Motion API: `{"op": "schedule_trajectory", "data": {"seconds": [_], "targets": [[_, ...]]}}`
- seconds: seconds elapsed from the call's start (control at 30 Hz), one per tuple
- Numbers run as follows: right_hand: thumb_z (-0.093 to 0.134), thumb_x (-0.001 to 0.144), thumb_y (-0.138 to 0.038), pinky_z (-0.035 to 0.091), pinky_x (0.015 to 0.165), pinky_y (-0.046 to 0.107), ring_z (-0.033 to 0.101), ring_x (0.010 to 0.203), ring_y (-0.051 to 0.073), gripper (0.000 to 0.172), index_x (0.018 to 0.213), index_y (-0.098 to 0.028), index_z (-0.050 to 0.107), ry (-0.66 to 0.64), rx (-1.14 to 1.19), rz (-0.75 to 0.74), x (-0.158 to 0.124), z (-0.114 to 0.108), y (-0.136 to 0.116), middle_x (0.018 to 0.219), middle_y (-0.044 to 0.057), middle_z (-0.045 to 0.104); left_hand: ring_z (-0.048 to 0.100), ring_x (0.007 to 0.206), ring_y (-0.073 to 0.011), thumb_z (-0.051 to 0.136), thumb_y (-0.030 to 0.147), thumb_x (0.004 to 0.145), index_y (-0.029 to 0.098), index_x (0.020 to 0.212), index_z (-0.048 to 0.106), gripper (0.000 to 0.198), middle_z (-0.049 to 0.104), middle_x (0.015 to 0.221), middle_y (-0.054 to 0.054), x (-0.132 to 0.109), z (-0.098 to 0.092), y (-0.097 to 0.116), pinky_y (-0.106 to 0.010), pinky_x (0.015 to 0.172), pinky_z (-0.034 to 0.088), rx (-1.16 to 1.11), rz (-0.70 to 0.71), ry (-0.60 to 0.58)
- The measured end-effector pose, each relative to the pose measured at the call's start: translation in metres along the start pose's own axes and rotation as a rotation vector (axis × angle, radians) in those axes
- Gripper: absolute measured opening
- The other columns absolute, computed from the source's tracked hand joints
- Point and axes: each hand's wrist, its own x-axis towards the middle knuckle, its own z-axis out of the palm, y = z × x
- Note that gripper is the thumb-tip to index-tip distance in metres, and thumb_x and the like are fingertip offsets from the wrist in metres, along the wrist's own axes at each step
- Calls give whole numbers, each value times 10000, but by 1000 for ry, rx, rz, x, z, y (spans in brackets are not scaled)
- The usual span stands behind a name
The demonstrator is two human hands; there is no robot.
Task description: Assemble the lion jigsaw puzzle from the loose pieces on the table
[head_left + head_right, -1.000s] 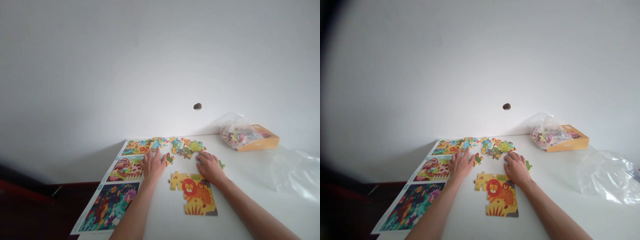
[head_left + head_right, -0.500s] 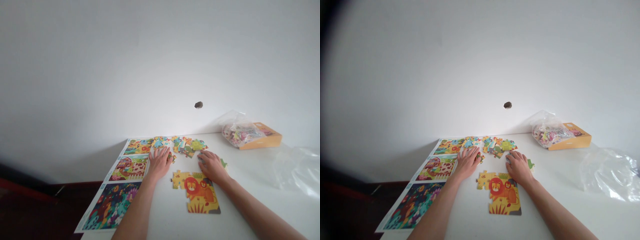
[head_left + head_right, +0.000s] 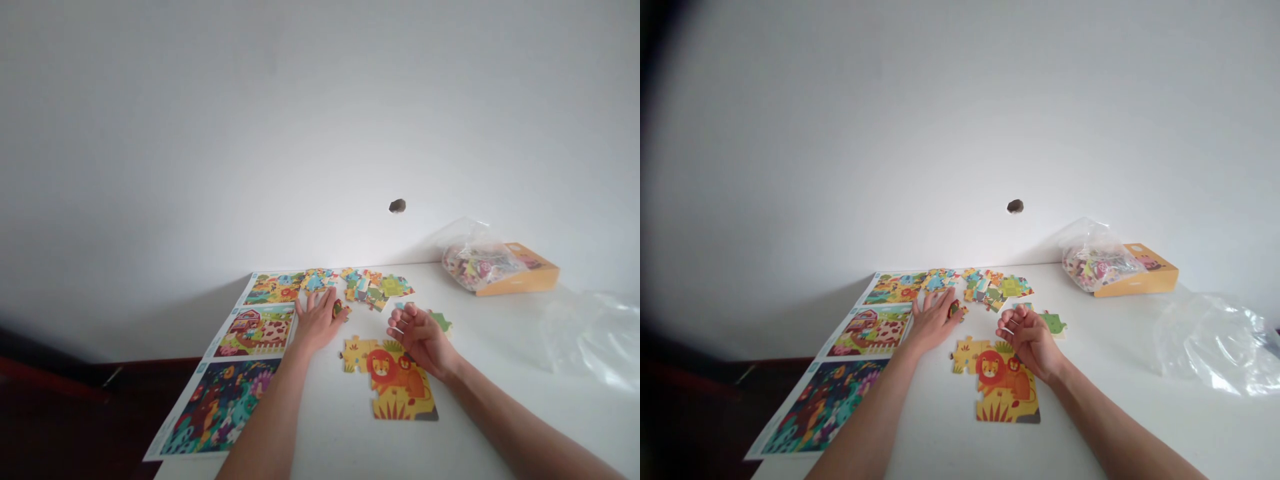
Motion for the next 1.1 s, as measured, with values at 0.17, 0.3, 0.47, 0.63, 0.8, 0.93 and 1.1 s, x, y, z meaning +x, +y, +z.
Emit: {"op": "schedule_trajectory", "data": {"seconds": [0.17, 0.3, 0.47, 0.63, 0.8, 0.93, 1.1], "targets": [[507, 454, 98, 454, 721, 285, 450, 650, 104, 452, 727, -216, 330, -45, 143, 48, 2, 7, 0, 696, -61, 420, 362, 1343, -361, 286, 580, 954, 330, 1491, 333, 594, 437, 1499, -51, 1, 1, 0, -708, 1094, 118, 8, -19, 42], [494, 439, 94, 432, 702, 281, 362, 601, 95, 462, 703, -210, 269, -68, 177, 68, 1, 10, -3, 646, -66, 275, 294, 1388, -372, 284, 590, 950, 366, 1473, 355, 574, 356, 1551, -17, 1, 5, -1, -708, 1088, 137, 18, 0, 43], [508, 457, 57, 406, 681, 280, 376, 621, 105, 434, 718, -215, 294, -80, 109, 110, 1, 7, -1, 668, -58, 301, 314, 1374, -366, 310, 579, 946, 352, 1476, 345, 578, 408, 1520, -25, 2, 8, -2, -722, 1091, 86, 20, -14, 49], [525, 483, 32, 401, 692, 285, 412, 647, 110, 388, 749, -216, 387, -80, 101, 137, 2, 0, 1, 725, -44, 407, 244, 1415, -373, 330, 568, 941, 363, 1481, 333, 577, 341, 1557, -18, 2, 9, -4, -719, 1098, 48, 8, -8, 35], [542, 511, 10, 401, 680, 290, 432, 646, 119, 347, 760, -217, 461, -98, 93, 136, 4, -3, 3, 734, -31, 455, 169, 1433, -411, 361, 555, 923, 348, 1496, 302, 612, 313, 1571, -23, 10, 11, -2, -765, 1053, 76, -32, -28, -19], [548, 522, -5, 397, 676, 289, 457, 649, 125, 326, 769, -213, 506, -120, 43, 138, 7, -4, 5, 731, -22, 491, 312, 1344, -398, 467, 475, 892, 346, 1436, 401, 563, 441, 1492, -25, 16, 9, 3, -745, 1058, 106, -50, 22, 64], [545, 559, -47, 395, 662, 302, 488, 630, 136, 280, 789, -206, 552, -146, -68, 75, 8, -10, 9, 728, -9, 544, 422, 1230, -324, 518, 403, 887, 315, 1305, 559, 430, 588, 1314, -29, 13, 4, 1, -598, 1098, 213, -98, 132, 171]]}}
